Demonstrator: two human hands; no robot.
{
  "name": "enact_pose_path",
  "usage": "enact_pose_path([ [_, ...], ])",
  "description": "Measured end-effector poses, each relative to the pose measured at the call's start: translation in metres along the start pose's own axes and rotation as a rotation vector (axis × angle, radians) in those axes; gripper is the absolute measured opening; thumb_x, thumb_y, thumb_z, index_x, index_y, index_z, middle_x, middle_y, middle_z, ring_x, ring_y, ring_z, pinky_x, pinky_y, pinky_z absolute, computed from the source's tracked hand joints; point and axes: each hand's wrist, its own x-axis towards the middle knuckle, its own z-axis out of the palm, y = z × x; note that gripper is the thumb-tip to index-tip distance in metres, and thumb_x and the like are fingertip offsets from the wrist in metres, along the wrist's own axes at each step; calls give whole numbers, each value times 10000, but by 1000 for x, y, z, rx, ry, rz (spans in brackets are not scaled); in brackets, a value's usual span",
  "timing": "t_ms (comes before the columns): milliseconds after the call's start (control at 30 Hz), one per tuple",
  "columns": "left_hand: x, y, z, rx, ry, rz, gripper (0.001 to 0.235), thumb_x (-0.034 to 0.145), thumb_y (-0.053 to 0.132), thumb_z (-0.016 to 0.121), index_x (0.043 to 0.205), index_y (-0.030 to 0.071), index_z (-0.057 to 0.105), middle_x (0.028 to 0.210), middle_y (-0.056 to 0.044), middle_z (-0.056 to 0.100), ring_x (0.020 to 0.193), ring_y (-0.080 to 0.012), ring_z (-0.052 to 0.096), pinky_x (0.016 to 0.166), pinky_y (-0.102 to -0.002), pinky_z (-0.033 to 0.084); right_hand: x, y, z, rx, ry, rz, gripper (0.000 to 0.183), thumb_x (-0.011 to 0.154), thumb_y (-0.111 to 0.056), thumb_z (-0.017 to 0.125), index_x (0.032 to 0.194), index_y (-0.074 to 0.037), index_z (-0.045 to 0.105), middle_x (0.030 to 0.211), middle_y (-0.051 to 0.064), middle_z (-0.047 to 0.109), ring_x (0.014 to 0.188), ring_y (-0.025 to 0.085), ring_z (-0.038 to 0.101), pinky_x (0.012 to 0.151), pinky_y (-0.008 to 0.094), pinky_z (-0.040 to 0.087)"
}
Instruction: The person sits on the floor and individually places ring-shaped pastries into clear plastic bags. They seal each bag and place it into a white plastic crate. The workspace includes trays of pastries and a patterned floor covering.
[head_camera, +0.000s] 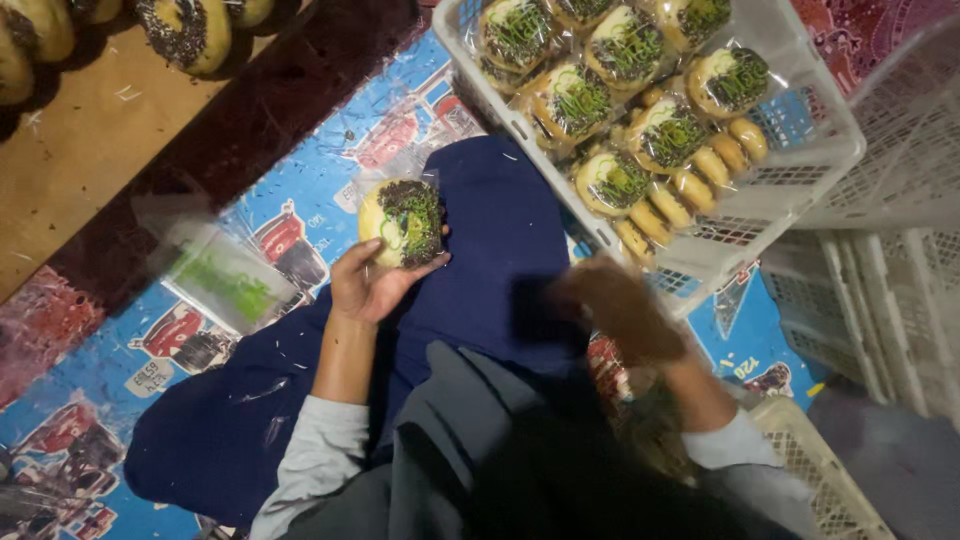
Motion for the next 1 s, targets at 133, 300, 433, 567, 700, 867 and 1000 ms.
enact_pose_path([
  [133,14,-27,-14,-43,-7,-110,735,1003,396,555,1580,8,318,1534,-274,459,1402,-480,465,1147,-708,363,8,-73,-18,400,228,-149,851,768,-287,849,1500,-78,469,1540,182,473,1465,378,401,1174,507,355],
  [300,30,-118,2,1151,-500,443,624,1111,538,478,1548,92,473,1648,-166,433,1586,-375,298,1331,-568,87,39,-70,-23,106,500,41,930,649,-346,871,1448,-61,490,1421,268,498,1319,430,499,1087,509,432],
  [433,37,-95,-47,572,12,-193,558,1025,502,512,1330,50,632,1292,-148,700,1147,-348,655,974,-513,513,13,-38,-39,131,492,355,1013,678,-228,942,1488,75,415,1354,303,504,1255,428,529,1030,508,467],
  [567,-19,56,-165,2083,704,217,180,941,211,641,917,79,761,1019,-140,757,925,-307,712,873,-480,539,-29,26,-18,-210,456,467,875,886,-314,911,1533,52,449,1412,273,529,1295,418,540,1166,501,459],
  [700,-99,140,-241,1613,1245,578,348,835,122,730,1134,-29,635,1030,-261,705,955,-436,683,822,-478,536,-37,66,13,-362,282,239,543,840,-155,782,1336,33,669,1385,344,554,1264,487,558,1025,486,482],
  [867,-93,182,-298,1921,1340,787,491,828,230,787,1171,-78,618,1142,-333,666,1072,-495,651,946,-505,527,-8,29,-11,-41,543,429,197,1156,-150,655,1219,27,715,1103,272,681,962,349,666,1186,449,512],
  [1000,-44,221,-343,1725,1444,429,352,831,238,751,1064,-21,703,1042,-303,688,966,-488,655,884,-534,521,58,-49,-16,31,576,445,243,1080,-121,723,1300,-35,780,1051,187,760,923,260,712,820,385,536],
])
